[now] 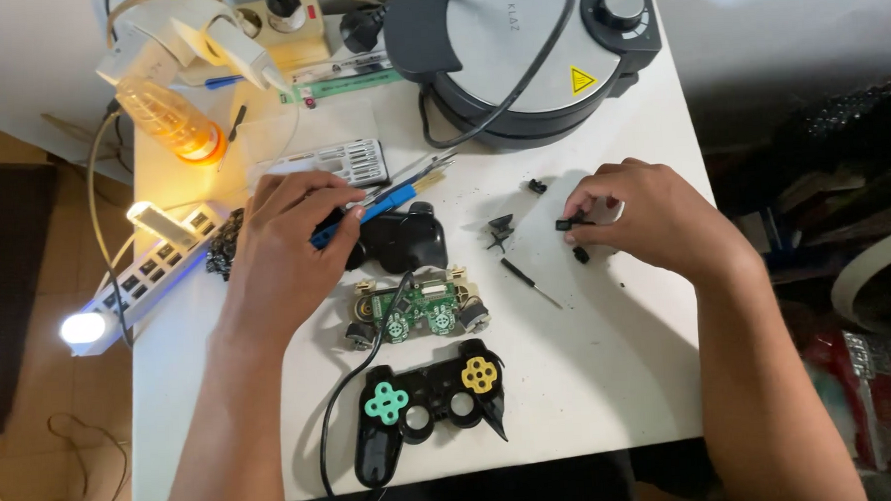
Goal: Disassembling and reassembling a game controller to clean or repair internal components like the circuit board and buttons.
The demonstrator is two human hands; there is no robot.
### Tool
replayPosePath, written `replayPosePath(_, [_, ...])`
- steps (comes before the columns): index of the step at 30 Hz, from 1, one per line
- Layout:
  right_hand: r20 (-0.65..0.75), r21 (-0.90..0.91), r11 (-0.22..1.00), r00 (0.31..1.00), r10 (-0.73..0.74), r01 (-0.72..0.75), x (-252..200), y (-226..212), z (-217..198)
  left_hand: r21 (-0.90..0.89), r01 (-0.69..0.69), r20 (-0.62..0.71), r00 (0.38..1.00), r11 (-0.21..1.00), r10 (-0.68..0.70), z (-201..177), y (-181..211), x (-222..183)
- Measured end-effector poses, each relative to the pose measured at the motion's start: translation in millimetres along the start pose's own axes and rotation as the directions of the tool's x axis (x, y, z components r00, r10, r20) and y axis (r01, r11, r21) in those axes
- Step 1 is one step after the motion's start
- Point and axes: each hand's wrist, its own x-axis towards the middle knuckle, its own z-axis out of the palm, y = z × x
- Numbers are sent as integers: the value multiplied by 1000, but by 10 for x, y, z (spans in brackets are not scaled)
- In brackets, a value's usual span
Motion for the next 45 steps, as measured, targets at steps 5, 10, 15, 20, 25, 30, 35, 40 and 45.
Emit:
replayPosePath(5, [-25, -1, 1000, 1000, 17, -17, -2, -45, 62, -29, 5, -1, 1000, 1000, -5, -10, -8, -10])
replayPosePath(10, [-22, 219, 976, 1000, 0, 5, -105, -156, -42, -25, 3, -11, 1000, 1000, -3, -8, -8, -19])
replayPosePath(15, [-84, 583, 772, 964, -252, 253, -46, 133, 159, -138, -65, -104, 993, 988, 51, -28, 132, 27])
replayPosePath(20, [-96, 768, 531, 884, -457, 358, -52, -13, 362, -547, -93, -34, 995, 832, 89, -48, 434, 10])
replayPosePath(25, [-263, 824, 313, 808, -527, 472, -120, -222, 608, -677, 32, 134, 988, 735, 81, -7, 637, -44])
replayPosePath(30, [-283, 847, 265, 813, -509, 461, -102, -291, 755, -621, -68, 34, 993, 780, 113, 79, 685, -83])
replayPosePath(35, [-399, 830, 227, 827, -397, 510, -130, -414, 887, -558, -134, -55, 991, 819, 124, 179, 748, -75])
replayPosePath(40, [-443, 770, 320, 824, -353, 552, -128, -357, 910, -755, 319, 218, 946, 573, -239, 166, 780, -49])
replayPosePath(45, [-452, 782, 328, 844, -288, 530, -132, -323, 897, -788, 472, 395, 880, 395, -263, 77, 771, -6])
